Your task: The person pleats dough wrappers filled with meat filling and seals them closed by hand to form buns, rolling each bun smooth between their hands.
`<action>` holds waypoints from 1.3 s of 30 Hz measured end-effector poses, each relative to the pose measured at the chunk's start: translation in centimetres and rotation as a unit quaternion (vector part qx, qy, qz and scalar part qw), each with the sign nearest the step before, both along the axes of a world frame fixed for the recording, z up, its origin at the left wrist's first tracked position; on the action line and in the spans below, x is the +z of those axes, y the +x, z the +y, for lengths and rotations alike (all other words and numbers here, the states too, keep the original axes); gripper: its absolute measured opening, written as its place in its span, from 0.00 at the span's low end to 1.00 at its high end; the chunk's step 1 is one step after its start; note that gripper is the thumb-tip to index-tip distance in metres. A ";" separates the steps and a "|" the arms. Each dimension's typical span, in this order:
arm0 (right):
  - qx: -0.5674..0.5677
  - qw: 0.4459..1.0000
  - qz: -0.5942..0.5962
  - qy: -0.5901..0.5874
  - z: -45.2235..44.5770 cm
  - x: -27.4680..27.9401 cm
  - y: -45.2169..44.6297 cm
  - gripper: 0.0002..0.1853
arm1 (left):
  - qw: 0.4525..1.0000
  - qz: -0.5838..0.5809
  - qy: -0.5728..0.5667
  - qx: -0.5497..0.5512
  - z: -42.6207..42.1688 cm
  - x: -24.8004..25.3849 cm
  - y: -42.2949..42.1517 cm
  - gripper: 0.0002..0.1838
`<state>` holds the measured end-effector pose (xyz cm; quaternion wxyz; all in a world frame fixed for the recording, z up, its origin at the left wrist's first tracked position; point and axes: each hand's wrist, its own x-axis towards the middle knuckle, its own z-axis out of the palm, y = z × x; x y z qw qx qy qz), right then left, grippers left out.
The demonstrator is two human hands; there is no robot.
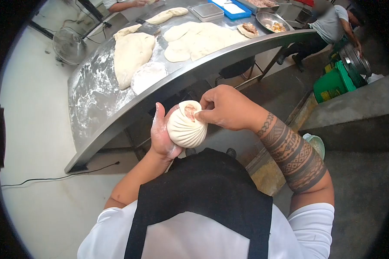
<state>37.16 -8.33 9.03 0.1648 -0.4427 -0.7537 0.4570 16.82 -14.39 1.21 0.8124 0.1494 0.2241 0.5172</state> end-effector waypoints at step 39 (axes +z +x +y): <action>0.046 0.998 0.029 0.018 -0.9 0.7 9.4 0.13 | 0.994 0.083 0.035 0.063 -2.6 0.7 9.4 0.43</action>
